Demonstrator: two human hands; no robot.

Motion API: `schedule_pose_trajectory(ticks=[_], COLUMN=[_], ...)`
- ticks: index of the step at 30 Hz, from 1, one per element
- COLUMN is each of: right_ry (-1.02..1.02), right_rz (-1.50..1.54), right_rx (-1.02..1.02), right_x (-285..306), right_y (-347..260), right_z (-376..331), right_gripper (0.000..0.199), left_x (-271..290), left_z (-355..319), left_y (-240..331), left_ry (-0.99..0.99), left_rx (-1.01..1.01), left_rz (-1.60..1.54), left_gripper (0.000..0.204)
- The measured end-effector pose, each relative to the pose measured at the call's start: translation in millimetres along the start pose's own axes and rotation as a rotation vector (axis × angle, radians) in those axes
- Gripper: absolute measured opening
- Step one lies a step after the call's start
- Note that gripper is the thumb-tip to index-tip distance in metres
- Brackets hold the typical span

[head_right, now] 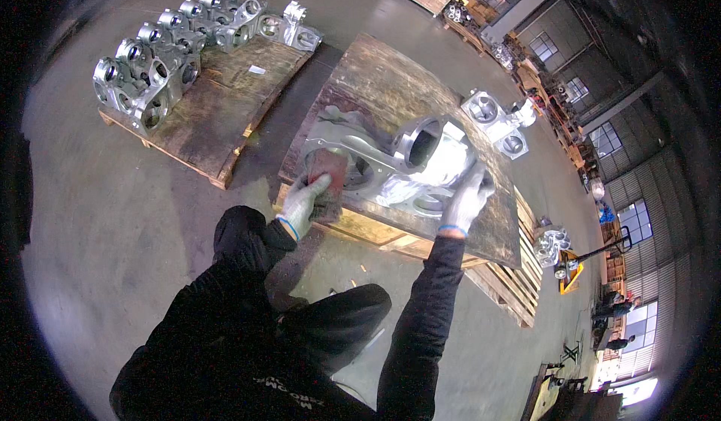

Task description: The person smooths a metal casting with a red abrasive block, then uses a hammer and punch to tap inside the casting's openings. The person handles one casting at a time, rotating it to reach different surfaces, and places the finished piece on a stack of similar castings.

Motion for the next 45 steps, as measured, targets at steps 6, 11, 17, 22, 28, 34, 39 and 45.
schedule_pose_trajectory(ticks=[6,11,17,22,28,34,39,45], right_ry=[-0.223,-0.089,-0.045,-0.135,-0.05,-0.121,-0.121,-0.068], right_rz=[0.076,-0.3,-0.021,0.148,0.115,0.059,0.095,0.224], right_rx=[-0.01,0.197,0.065,0.019,0.092,0.091,0.037,0.063], right_x=[-18,-17,-20,-18,-17,-19,-18,-19], right_y=[-18,-26,-13,-11,-4,-13,-6,7], right_z=[-19,-17,-23,-29,-24,-28,-27,-24], right_gripper=[0.061,0.065,0.053,0.051,0.055,0.054,0.057,0.06], left_x=[-44,-59,-81,-93,-97,-39,-29,-72], left_z=[9,48,34,43,46,41,42,39], left_y=[48,31,27,12,-5,38,19,30], left_ry=[-0.141,-0.07,-0.177,-0.47,-0.417,-0.219,-0.111,-0.19], left_rx=[0.038,-0.085,-0.559,-0.909,-0.68,0.205,0.23,-0.64], left_rz=[-0.153,-0.149,1.083,2.184,2.043,-0.084,-0.28,1.014], left_gripper=[0.017,0.017,0.04,0.015,0.027,0.026,0.022,0.051])
Point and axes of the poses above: each hand's wrist, its own z-axis towards the middle knuckle, its own x-axis out of the back of the hand, y = z × x, the point moved 10 cm from there along z, towards the middle knuckle, and after that the axes turned 6 degrees about y, right-handed, at the moved point
